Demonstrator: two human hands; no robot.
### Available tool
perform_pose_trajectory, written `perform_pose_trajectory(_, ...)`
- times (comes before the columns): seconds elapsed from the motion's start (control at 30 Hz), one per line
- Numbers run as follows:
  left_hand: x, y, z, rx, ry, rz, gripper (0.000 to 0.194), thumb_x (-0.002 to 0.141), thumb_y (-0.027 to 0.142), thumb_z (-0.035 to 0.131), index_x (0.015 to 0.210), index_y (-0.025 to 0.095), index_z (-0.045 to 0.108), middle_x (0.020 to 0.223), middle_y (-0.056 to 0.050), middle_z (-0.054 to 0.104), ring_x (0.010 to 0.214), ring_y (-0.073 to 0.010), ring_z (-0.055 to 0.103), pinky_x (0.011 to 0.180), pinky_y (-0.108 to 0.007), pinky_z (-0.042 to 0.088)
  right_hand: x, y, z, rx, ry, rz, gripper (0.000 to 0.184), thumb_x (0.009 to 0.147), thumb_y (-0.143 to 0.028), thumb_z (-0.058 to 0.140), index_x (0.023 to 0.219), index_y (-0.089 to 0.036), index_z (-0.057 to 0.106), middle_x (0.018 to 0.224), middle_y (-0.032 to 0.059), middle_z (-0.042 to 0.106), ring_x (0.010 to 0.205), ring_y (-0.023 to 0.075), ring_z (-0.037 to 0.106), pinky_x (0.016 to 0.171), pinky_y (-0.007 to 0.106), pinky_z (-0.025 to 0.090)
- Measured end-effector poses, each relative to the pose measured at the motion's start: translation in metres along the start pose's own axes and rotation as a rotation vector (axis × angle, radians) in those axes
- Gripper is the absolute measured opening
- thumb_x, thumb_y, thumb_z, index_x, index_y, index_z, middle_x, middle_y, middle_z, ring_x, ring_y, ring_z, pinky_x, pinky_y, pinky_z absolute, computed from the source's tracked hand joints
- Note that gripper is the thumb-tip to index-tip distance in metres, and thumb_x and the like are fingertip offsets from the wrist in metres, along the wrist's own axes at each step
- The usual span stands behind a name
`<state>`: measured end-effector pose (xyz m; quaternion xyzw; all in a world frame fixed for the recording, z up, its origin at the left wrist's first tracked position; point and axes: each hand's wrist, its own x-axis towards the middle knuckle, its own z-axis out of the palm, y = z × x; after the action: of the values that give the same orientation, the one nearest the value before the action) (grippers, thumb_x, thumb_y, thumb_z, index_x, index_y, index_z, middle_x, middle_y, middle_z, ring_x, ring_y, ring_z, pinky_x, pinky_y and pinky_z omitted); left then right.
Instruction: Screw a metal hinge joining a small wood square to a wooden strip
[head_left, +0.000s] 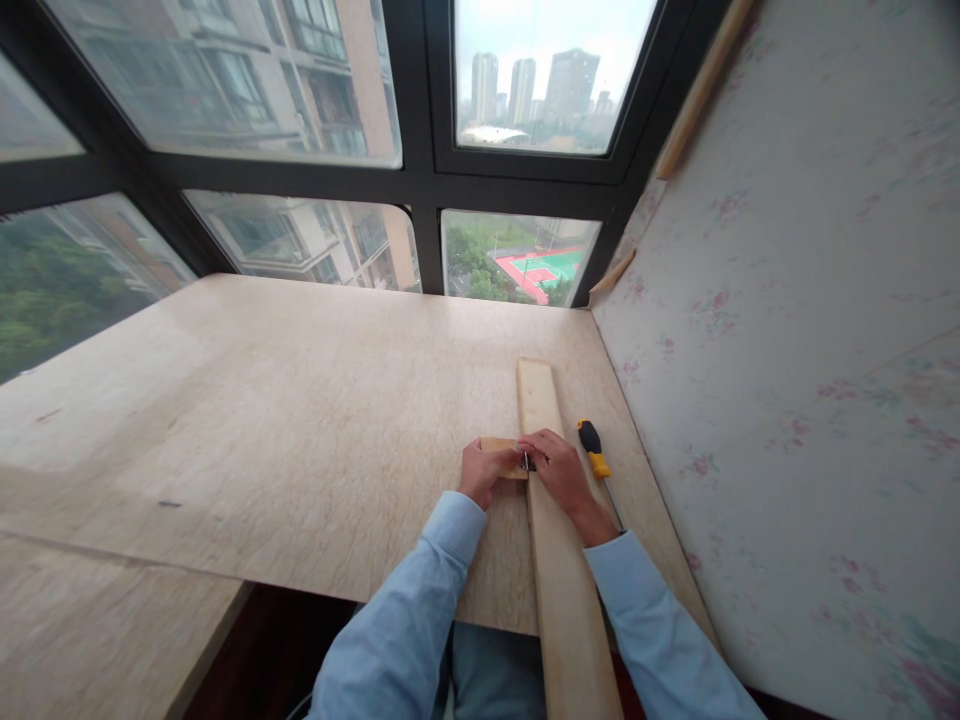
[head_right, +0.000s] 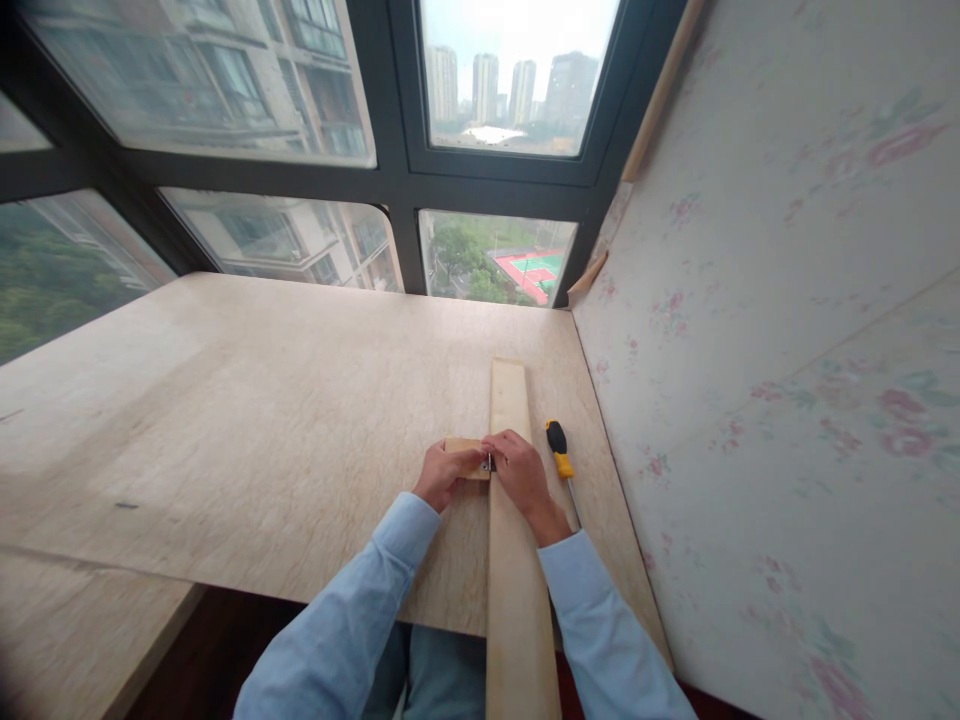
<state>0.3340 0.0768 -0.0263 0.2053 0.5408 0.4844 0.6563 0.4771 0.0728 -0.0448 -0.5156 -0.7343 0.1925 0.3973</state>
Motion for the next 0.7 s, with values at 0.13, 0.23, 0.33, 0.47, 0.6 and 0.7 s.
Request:
perform_pose_trajectory(0.13,-0.0016,0.0021,0.0008,0.002,0.01,-0.01,0.033,0.046,0.007,0.077,0.075,0.011,0.061,0.066,-0.004,0.067,0.058,-0.0162,0.061,0.054,-0.026,0.049,0.0,0.0001,0.0009,-0.006,0.017,0.001,0.023,0.096,-0.019,0.053,0.095,-0.019,0.076,0.091,0.0093,0.071,0.084,0.0222,0.067,0.075,0.034,0.053)
perform_pose_trajectory(0.23,-0.0026,0.0027,0.0012,0.01,0.02,-0.015,0.033,0.046,0.007,0.077,0.075,0.011,0.061,0.066,-0.004,0.067,0.059,-0.0162,0.061,0.053,-0.026,0.048,-0.0004,-0.0006,-0.0002,-0.001,0.02,-0.007,0.021,0.095,-0.019,0.054,0.095,-0.019,0.076,0.091,0.0085,0.071,0.084,0.0219,0.067,0.076,0.034,0.052)
perform_pose_trajectory(0.33,-0.0028,0.0022,0.0011,-0.002,0.002,-0.009,0.034,0.046,0.009,0.078,0.076,0.01,0.062,0.066,-0.003,0.067,0.058,-0.0151,0.061,0.053,-0.025,0.048,-0.0009,-0.0013,-0.0016,0.011,0.016,-0.013,0.02,0.095,-0.02,0.056,0.095,-0.019,0.075,0.09,0.0076,0.071,0.084,0.0211,0.067,0.077,0.033,0.052)
perform_pose_trajectory(0.47,-0.001,0.0001,0.0,-0.038,-0.035,0.002,0.037,0.045,0.01,0.081,0.077,0.009,0.062,0.068,-0.004,0.068,0.06,-0.015,0.062,0.054,-0.025,0.05,-0.0013,-0.0012,-0.002,0.031,0.013,-0.012,0.019,0.094,-0.02,0.057,0.092,-0.018,0.076,0.09,0.0074,0.072,0.083,0.0209,0.067,0.076,0.032,0.051)
perform_pose_trajectory(0.6,0.0006,-0.0013,-0.0012,-0.035,-0.033,0.002,0.038,0.045,0.009,0.081,0.077,0.009,0.062,0.068,-0.004,0.068,0.06,-0.0151,0.062,0.054,-0.025,0.05,-0.001,-0.0015,-0.0017,0.058,0.02,0.006,0.019,0.093,-0.021,0.058,0.09,-0.019,0.076,0.088,0.0072,0.072,0.083,0.0211,0.067,0.076,0.033,0.051)
perform_pose_trajectory(0.7,0.0007,-0.0011,-0.0012,-0.027,-0.021,-0.004,0.037,0.046,0.009,0.081,0.077,0.01,0.062,0.067,-0.004,0.068,0.059,-0.0152,0.062,0.053,-0.025,0.049,-0.0007,-0.0027,-0.0024,0.094,0.022,0.034,0.019,0.092,-0.022,0.059,0.088,-0.02,0.077,0.088,0.0069,0.073,0.082,0.0209,0.067,0.077,0.033,0.052)
